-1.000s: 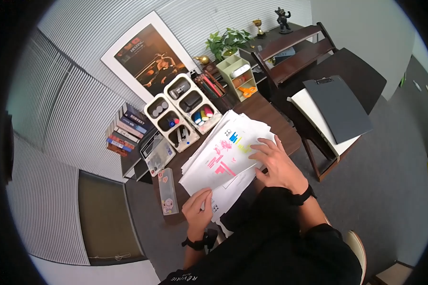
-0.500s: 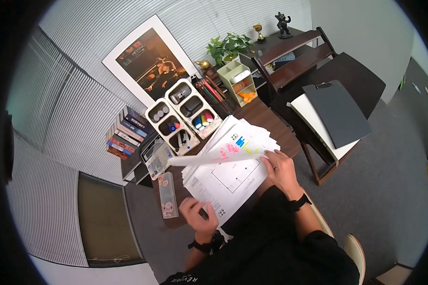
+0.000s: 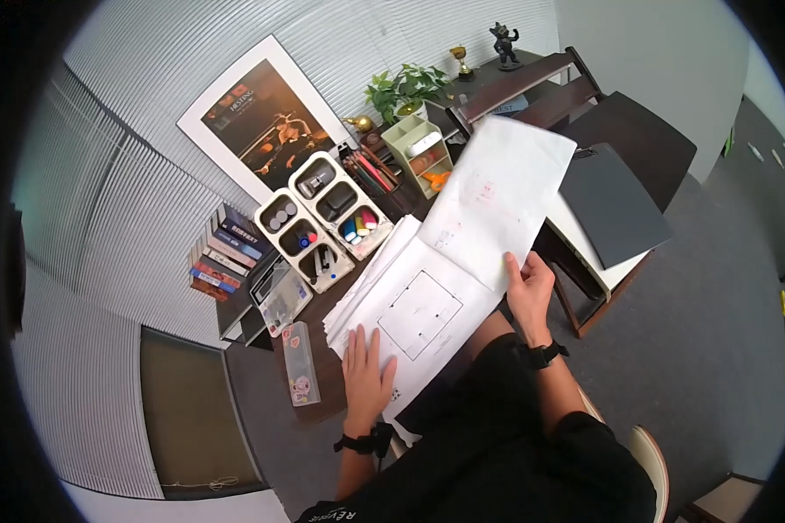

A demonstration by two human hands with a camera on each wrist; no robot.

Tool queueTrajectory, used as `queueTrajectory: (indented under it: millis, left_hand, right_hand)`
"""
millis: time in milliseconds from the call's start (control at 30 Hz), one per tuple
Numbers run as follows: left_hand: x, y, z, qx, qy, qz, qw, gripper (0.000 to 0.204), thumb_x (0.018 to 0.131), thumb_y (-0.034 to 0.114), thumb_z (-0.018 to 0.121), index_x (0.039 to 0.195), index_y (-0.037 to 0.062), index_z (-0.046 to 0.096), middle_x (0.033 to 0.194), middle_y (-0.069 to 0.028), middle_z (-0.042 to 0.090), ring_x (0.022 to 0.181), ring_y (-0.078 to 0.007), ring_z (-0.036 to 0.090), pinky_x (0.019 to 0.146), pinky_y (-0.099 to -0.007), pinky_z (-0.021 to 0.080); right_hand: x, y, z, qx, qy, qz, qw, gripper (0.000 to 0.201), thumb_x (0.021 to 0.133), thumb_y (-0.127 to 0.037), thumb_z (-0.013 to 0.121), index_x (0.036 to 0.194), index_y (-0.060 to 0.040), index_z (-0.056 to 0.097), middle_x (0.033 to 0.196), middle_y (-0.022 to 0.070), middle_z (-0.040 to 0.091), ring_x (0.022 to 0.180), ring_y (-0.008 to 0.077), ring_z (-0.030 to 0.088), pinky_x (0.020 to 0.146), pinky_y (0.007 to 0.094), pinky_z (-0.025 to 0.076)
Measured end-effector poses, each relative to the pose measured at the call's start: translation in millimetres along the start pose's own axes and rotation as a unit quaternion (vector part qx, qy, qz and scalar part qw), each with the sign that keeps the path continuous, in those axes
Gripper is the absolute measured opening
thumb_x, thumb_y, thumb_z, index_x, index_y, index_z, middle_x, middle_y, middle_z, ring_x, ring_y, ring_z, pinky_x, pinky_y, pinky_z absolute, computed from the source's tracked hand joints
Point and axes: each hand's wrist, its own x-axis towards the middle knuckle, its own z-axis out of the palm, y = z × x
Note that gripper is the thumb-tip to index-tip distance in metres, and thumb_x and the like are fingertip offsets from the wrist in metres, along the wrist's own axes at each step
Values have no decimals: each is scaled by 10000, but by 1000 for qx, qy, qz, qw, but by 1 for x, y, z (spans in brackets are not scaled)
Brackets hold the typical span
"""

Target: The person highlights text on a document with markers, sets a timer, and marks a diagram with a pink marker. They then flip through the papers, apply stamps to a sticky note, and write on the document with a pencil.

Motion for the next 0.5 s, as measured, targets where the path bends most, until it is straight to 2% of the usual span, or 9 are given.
queueTrajectory:
  millis: [67, 133, 167, 267, 300, 333, 400, 433, 500]
  left_hand:
    - [-2, 1, -1, 7, -1, 0, 1000, 614, 976, 344, 592, 1477, 16, 455, 1568, -282, 337, 1459, -462, 299, 1164, -557, 256]
    - [0, 1, 0, 12, -4, -6, 1000, 609, 981, 337, 577, 1481, 15, 448, 1570, -280, 336, 1461, -453, 301, 1170, -554, 249]
    - [1, 1, 1, 8, -9, -2, 1000, 609, 981, 337, 577, 1481, 15, 449, 1570, -280, 336, 1461, -453, 301, 1170, -554, 249]
    - [-1, 3, -1, 11, -14, -5, 1000, 608, 983, 335, 566, 1487, 18, 445, 1577, -276, 329, 1463, -449, 302, 1173, -552, 245]
    - [0, 3, -1, 16, -13, -3, 1000, 610, 985, 338, 562, 1490, 19, 442, 1580, -274, 325, 1464, -446, 301, 1174, -550, 244]
    - [2, 3, -1, 21, -11, -1, 1000, 612, 986, 341, 558, 1493, 19, 439, 1583, -273, 322, 1466, -443, 300, 1175, -549, 243]
    - [1, 2, 2, 25, -16, 0, 1000, 612, 989, 344, 553, 1495, 19, 438, 1585, -270, 321, 1470, -436, 299, 1177, -543, 242]
    - [1, 2, 2, 27, -14, 1, 1000, 612, 988, 344, 556, 1493, 19, 441, 1586, -269, 320, 1470, -434, 299, 1176, -541, 243]
    - [1, 2, 1, 28, -12, 1, 1000, 612, 987, 343, 558, 1492, 18, 443, 1587, -268, 320, 1471, -432, 300, 1176, -540, 244]
  right_hand:
    - [1, 8, -3, -30, -2, 3, 1000, 208, 970, -140, 676, 905, 57, 660, 668, -15, 621, 556, 15, 466, 488, 224, 347]
    - [1, 2, 5, 7, 27, -3, 1000, 200, 965, -134, 680, 925, 62, 670, 653, -23, 599, 550, 14, 456, 481, 231, 339]
    - [1, 1, 6, -13, 41, -7, 999, 190, 957, -124, 682, 920, 62, 679, 630, -23, 574, 543, 18, 443, 478, 236, 332]
    - [4, 17, 3, -79, 70, -18, 994, 230, 910, -98, 709, 747, 39, 622, 557, -21, 484, 527, 39, 379, 465, 277, 293]
    - [5, 18, 3, -90, 84, -26, 992, 331, 891, -112, 729, 666, 22, 527, 529, -15, 418, 518, 54, 343, 458, 299, 267]
    - [5, 19, 4, -94, 87, -25, 991, 331, 891, -112, 729, 666, 22, 527, 529, -15, 418, 518, 54, 343, 458, 299, 267]
    - [6, 19, 6, -22, 93, -2, 995, 356, 891, -113, 731, 655, 18, 499, 528, -11, 416, 516, 53, 343, 457, 297, 267]
    - [7, 24, 2, -52, 84, -9, 995, 285, 897, -94, 722, 695, 32, 567, 542, -16, 452, 523, 43, 353, 460, 285, 274]
    - [6, 23, 3, -43, 84, -2, 996, 249, 901, -87, 717, 723, 39, 600, 555, -14, 485, 525, 38, 372, 461, 277, 286]
